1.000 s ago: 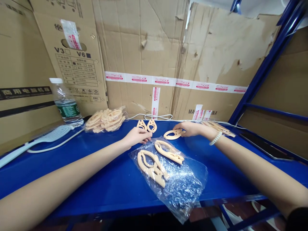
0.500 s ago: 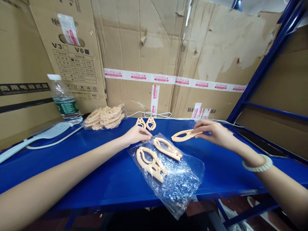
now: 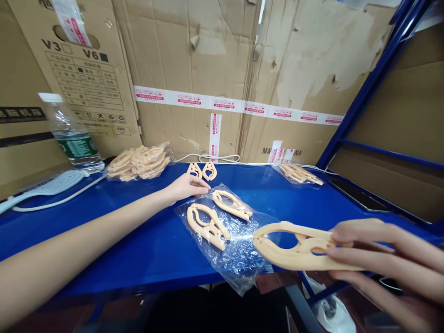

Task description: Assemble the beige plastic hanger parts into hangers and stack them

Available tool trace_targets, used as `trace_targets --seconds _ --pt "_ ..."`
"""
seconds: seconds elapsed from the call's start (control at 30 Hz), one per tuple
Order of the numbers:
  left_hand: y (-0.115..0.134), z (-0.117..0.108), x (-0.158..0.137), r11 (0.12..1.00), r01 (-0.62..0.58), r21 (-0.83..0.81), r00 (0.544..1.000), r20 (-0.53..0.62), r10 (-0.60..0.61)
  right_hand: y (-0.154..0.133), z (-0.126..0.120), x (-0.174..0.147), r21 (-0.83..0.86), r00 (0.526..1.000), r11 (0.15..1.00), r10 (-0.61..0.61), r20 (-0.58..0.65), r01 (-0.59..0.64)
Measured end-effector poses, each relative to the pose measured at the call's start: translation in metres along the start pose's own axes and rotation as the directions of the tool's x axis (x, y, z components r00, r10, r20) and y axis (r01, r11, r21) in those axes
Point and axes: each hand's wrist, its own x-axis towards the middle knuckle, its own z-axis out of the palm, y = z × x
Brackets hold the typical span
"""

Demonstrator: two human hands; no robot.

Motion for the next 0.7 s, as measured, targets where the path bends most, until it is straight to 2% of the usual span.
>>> trace_targets --seconds 0.1,0.23,0.43,0.7 --pt "0.001 0.001 -0.001 1.000 -0.001 0.000 1.000 -0.001 0.001 -0.013 0.014 -0.009 0.032 0.989 0.999 0.026 0.145 -0.032" --pt "0.002 0.001 -0.003 1.000 -0.016 -0.002 1.000 -0.005 0.016 -0.016 0.039 -0.014 0.094 0.994 0.991 0.085 0.068 -0.091" --pt "-0.003 0.001 -0.002 1.000 -0.030 0.001 0.999 -0.011 0.030 -0.025 0.071 -0.013 0.184 0.996 0.981 0.077 -0.045 -0.068" --pt "-0.006 0.000 -0.001 0.999 -0.033 -0.007 0.999 0.012 0.033 -0.036 0.104 -0.010 0.232 0.998 0.972 0.056 -0.039 -0.046"
